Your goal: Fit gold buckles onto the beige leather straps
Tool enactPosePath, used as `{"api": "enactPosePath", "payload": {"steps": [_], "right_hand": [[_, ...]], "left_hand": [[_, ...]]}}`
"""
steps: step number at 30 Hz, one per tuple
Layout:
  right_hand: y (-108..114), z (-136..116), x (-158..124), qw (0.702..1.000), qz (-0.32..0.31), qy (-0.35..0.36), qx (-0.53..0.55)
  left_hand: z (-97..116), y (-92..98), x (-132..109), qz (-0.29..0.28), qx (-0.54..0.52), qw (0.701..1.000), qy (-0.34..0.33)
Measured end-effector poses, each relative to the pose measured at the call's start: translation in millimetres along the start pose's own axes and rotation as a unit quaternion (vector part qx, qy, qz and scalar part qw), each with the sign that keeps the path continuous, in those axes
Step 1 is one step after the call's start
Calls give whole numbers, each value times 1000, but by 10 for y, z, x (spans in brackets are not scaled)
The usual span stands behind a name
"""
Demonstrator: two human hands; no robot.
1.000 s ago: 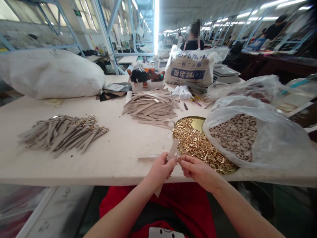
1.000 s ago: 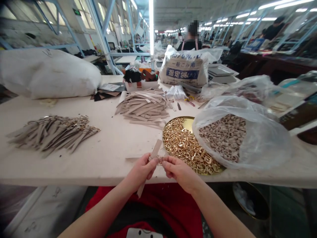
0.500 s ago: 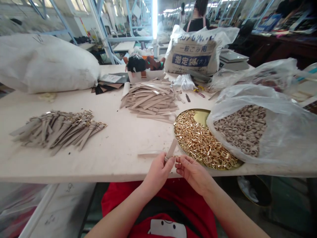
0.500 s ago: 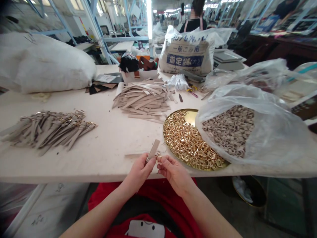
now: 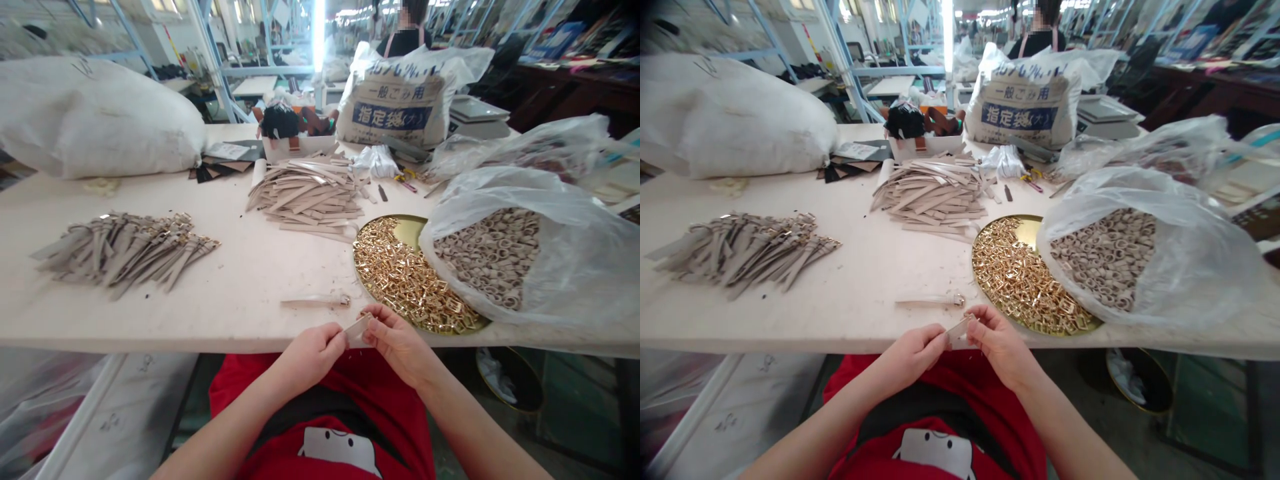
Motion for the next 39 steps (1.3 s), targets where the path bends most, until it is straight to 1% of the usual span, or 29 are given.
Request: {"api": "enactPosePath", "payload": {"steps": [3, 6, 9, 15, 19, 23, 27, 33, 36, 39], "right_hand": [[-116, 77, -50, 999, -14, -3, -43], [-172, 100, -101, 996, -1, 28, -79], [-190, 118, -152, 993, 9, 51, -103], [-152, 206, -215, 991, 27, 39, -125], [-176, 216, -207, 992, 24, 34, -118], [-209, 174, -200, 989, 23, 39, -140], [-217, 254, -189, 996, 3, 19, -86], [-207, 426, -183, 999, -20, -32, 23], [-226, 483, -177, 996, -24, -51, 74], [-236, 508, -174, 994, -17, -53, 98]], "left_hand": [[49, -41, -17, 14, -7, 1000, -18], [30, -119, -24, 22, -69, 997, -27], [-8, -218, -24, 3, -149, 988, -35], [-59, -332, -25, -57, -274, 959, -34], [-76, -334, -21, -60, -291, 954, -37], [-131, -339, -13, -38, -291, 956, -29], [-163, -345, 5, -25, -286, 957, -36], [-234, -373, 24, -29, -300, 953, -23], [-273, -384, 22, -27, -310, 950, -16], [-305, -376, 21, -14, -316, 948, -14]]}}
Point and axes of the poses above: each hand's wrist, its own x-axis towards the middle knuckle, its own y-axis out of the back of the hand, z = x × y, the point moved 10 cm from there along x, towards the middle knuckle, and after that the axes turned 14 degrees about -z, right-handed, at the moved point
